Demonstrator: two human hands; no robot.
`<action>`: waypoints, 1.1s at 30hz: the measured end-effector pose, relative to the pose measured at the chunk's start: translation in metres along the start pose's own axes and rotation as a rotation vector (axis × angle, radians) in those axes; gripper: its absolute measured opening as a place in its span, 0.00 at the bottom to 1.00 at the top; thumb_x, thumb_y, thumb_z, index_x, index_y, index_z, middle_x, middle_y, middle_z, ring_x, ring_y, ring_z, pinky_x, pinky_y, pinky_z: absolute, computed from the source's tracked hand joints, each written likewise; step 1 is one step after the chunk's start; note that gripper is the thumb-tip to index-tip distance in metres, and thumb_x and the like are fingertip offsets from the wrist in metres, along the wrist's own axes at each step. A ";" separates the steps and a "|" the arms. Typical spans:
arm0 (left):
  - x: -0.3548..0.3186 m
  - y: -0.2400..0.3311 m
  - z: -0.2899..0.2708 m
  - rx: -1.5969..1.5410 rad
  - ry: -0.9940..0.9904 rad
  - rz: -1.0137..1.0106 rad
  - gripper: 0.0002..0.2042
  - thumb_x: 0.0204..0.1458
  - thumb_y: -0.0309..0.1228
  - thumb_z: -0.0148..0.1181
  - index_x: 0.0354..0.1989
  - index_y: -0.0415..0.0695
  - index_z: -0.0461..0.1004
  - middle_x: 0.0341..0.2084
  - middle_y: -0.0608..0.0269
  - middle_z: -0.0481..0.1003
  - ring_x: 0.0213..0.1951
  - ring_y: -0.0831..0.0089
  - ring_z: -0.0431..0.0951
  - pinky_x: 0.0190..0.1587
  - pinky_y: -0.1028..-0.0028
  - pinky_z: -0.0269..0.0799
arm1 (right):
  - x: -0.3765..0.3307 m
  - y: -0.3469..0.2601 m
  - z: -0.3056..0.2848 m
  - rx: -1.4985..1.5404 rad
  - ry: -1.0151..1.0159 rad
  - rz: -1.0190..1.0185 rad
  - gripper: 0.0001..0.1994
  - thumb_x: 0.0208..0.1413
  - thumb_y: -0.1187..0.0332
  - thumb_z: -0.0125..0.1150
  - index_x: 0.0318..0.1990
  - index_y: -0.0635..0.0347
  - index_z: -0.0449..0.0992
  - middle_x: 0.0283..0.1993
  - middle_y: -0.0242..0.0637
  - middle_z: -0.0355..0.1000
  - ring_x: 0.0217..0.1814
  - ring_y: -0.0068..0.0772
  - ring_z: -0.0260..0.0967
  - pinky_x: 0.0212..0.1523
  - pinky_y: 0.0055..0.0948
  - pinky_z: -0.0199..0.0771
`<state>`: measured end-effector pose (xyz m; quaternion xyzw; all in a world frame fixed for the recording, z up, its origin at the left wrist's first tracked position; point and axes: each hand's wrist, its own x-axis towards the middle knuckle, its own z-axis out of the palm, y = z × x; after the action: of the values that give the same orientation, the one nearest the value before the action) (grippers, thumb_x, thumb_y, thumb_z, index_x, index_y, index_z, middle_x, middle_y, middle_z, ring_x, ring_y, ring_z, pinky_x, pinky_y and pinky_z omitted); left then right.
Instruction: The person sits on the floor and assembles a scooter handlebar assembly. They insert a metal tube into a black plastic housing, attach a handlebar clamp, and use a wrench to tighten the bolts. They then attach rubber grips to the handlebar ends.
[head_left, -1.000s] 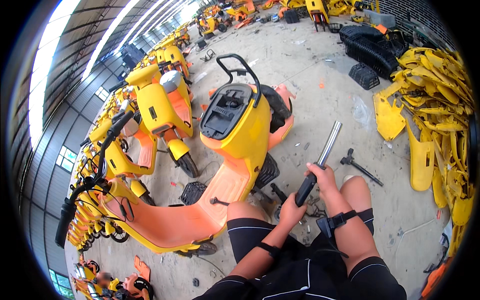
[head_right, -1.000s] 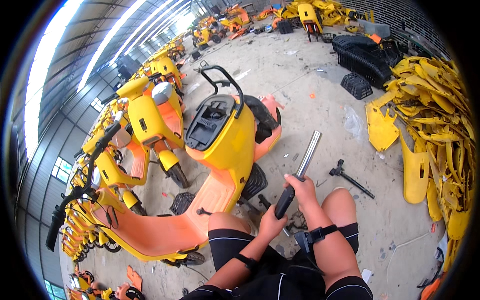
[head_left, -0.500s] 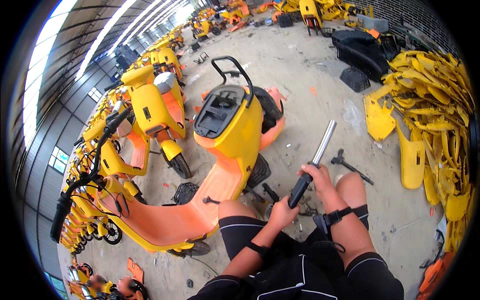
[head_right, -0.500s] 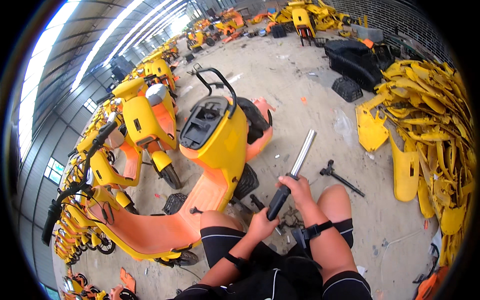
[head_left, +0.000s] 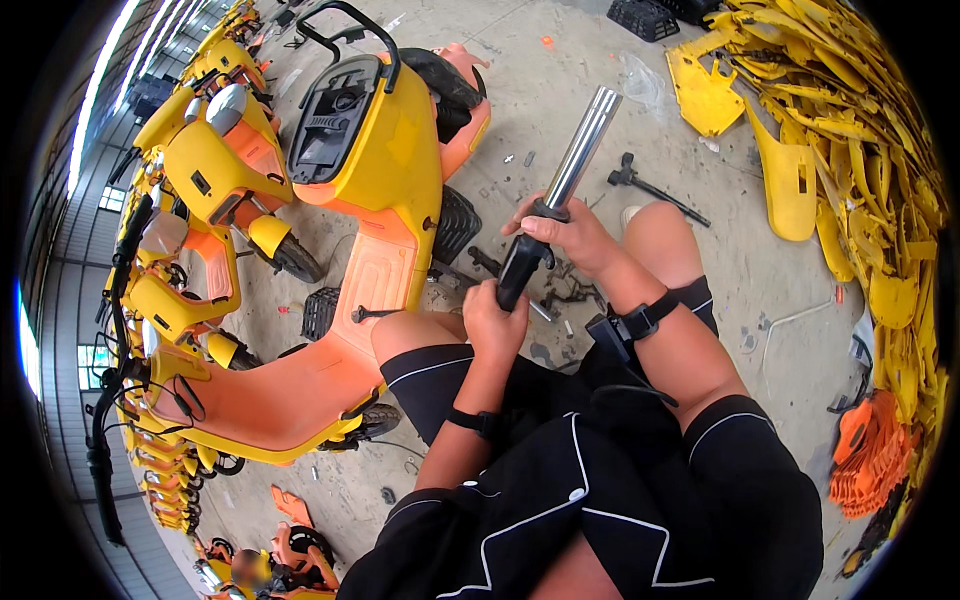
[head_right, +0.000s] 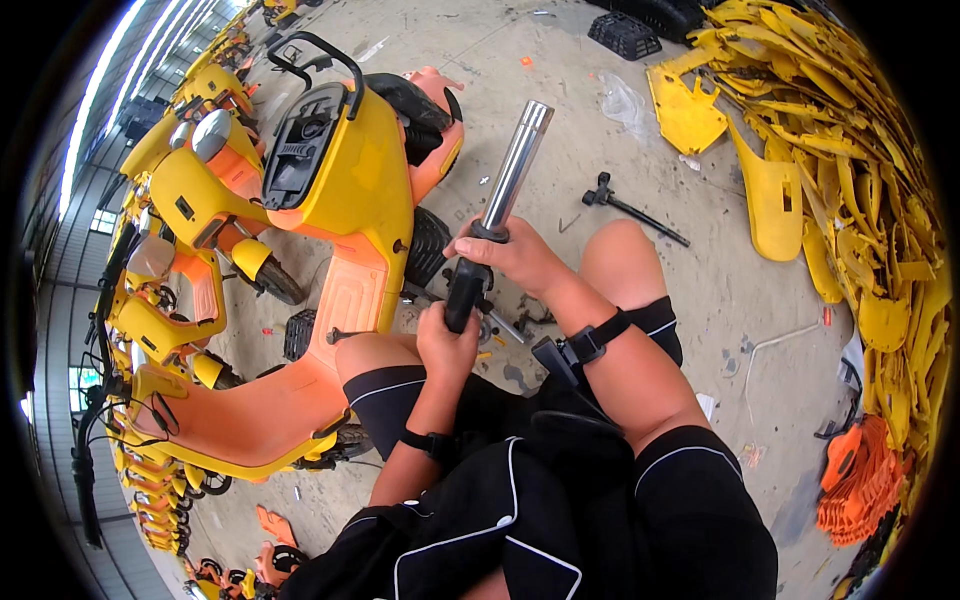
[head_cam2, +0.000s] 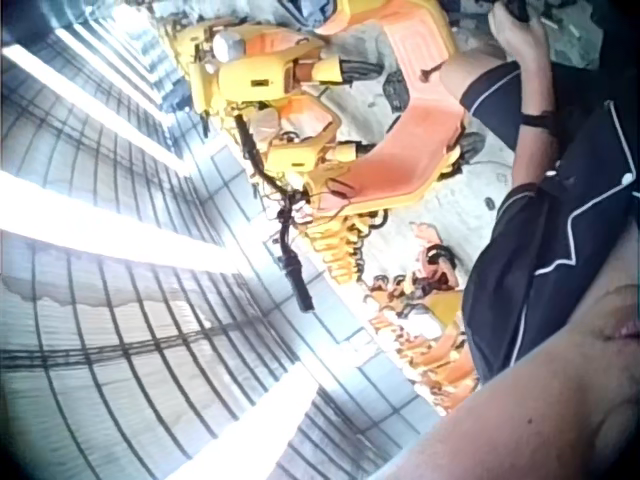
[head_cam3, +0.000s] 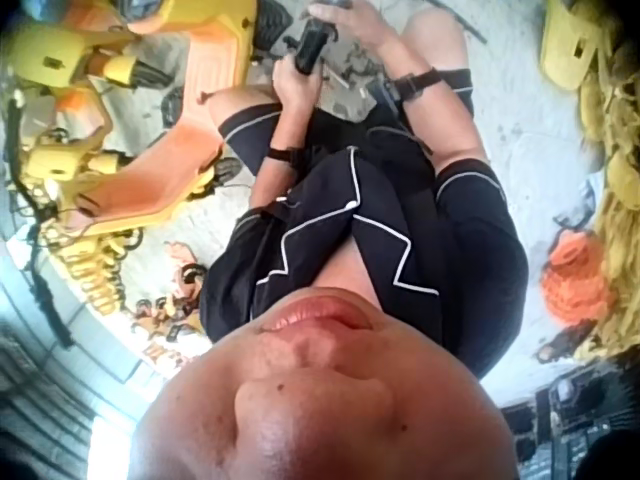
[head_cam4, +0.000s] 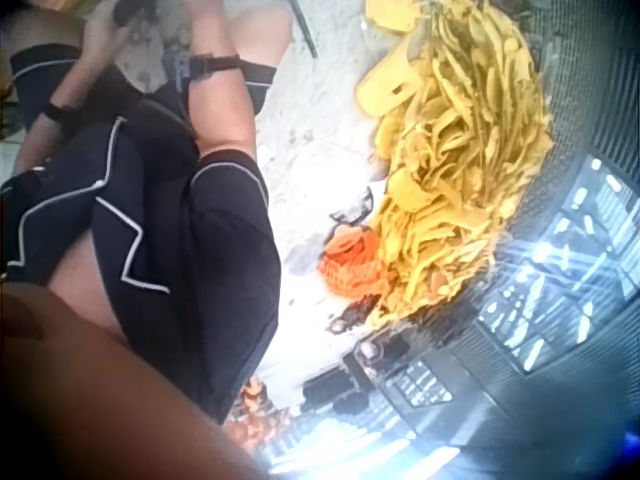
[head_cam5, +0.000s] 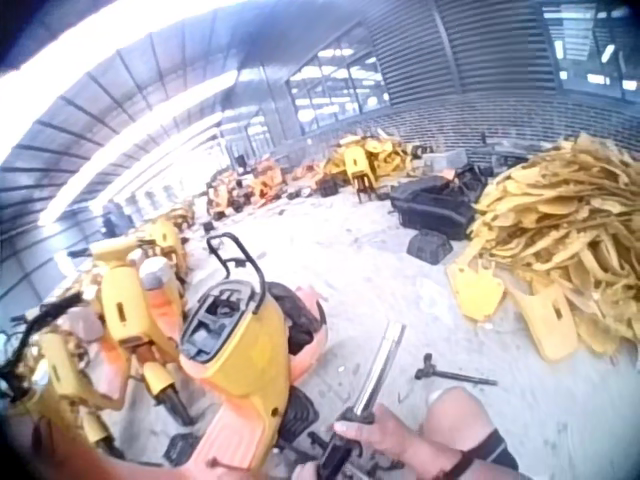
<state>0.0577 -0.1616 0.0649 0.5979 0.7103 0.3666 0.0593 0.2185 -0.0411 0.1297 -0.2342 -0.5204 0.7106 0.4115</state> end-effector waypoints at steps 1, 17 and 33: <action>0.002 -0.001 -0.004 0.008 0.036 0.071 0.15 0.40 0.29 0.71 0.34 0.38 0.74 0.27 0.49 0.74 0.35 0.46 0.75 0.39 0.53 0.70 | 0.001 -0.001 0.000 0.003 -0.019 -0.014 0.16 0.56 0.58 0.65 0.44 0.61 0.76 0.43 0.41 0.79 0.48 0.30 0.74 0.53 0.32 0.72; 0.015 -0.009 -0.014 -0.370 -0.279 -0.009 0.48 0.47 0.38 0.72 0.71 0.37 0.46 0.62 0.47 0.62 0.65 0.53 0.61 0.65 0.57 0.58 | 0.002 0.010 0.010 -0.294 -0.007 -0.086 0.13 0.50 0.68 0.73 0.40 0.62 0.77 0.41 0.36 0.78 0.46 0.27 0.76 0.50 0.31 0.75; 0.103 0.060 -0.042 -0.968 -0.422 -0.059 0.08 0.59 0.28 0.63 0.40 0.38 0.73 0.41 0.55 0.77 0.52 0.63 0.75 0.59 0.60 0.69 | 0.017 0.047 0.011 -0.665 -0.171 0.009 0.21 0.40 0.64 0.75 0.43 0.57 0.76 0.46 0.40 0.76 0.50 0.47 0.74 0.51 0.40 0.75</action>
<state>0.0555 -0.0875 0.1677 0.5429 0.4490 0.5224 0.4804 0.1842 -0.0386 0.0910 -0.2973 -0.7552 0.5210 0.2644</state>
